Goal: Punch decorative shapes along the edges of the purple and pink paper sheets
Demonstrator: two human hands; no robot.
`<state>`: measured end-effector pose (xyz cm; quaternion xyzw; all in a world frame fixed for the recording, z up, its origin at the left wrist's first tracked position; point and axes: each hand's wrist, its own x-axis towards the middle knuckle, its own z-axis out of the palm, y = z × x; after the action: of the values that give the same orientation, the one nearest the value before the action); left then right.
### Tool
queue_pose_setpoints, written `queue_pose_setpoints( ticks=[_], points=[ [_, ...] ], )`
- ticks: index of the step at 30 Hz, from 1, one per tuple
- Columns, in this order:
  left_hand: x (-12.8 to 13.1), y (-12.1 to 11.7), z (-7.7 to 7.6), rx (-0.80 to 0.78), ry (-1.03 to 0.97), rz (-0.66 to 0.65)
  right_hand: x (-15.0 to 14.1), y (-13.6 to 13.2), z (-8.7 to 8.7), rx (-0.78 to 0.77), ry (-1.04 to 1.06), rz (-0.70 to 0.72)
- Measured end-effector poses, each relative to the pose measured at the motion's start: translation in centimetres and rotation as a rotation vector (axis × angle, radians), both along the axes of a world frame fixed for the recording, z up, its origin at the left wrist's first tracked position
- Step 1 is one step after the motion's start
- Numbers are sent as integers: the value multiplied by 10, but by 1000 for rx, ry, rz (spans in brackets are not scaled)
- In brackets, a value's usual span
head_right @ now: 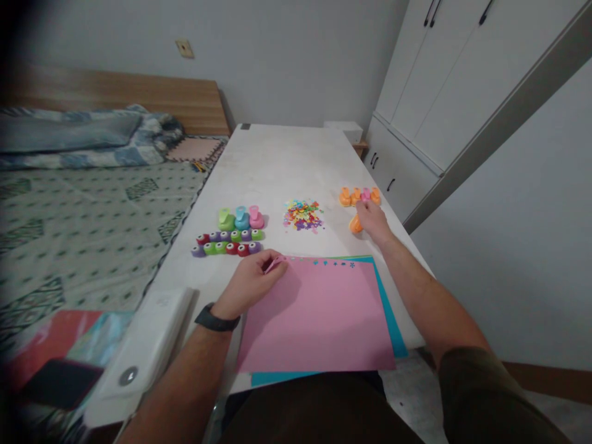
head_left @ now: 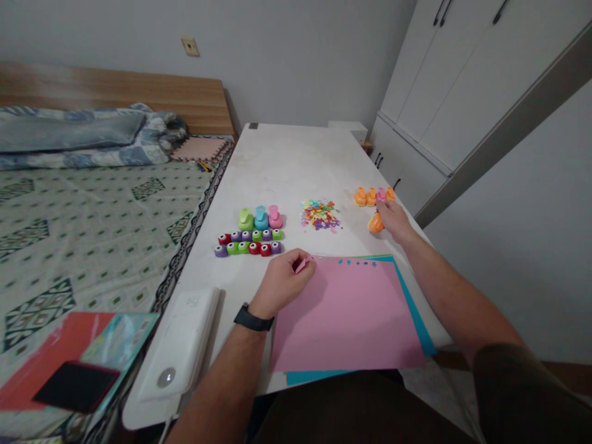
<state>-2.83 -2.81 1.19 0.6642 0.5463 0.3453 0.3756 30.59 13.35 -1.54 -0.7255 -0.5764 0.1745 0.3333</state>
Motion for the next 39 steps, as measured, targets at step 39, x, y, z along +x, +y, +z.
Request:
queue_pose_setpoints(
  ticks=[39],
  points=[
    [-2,-1,3,35,-41,40,-14,-60,50,-171,-154,496]
  ],
)
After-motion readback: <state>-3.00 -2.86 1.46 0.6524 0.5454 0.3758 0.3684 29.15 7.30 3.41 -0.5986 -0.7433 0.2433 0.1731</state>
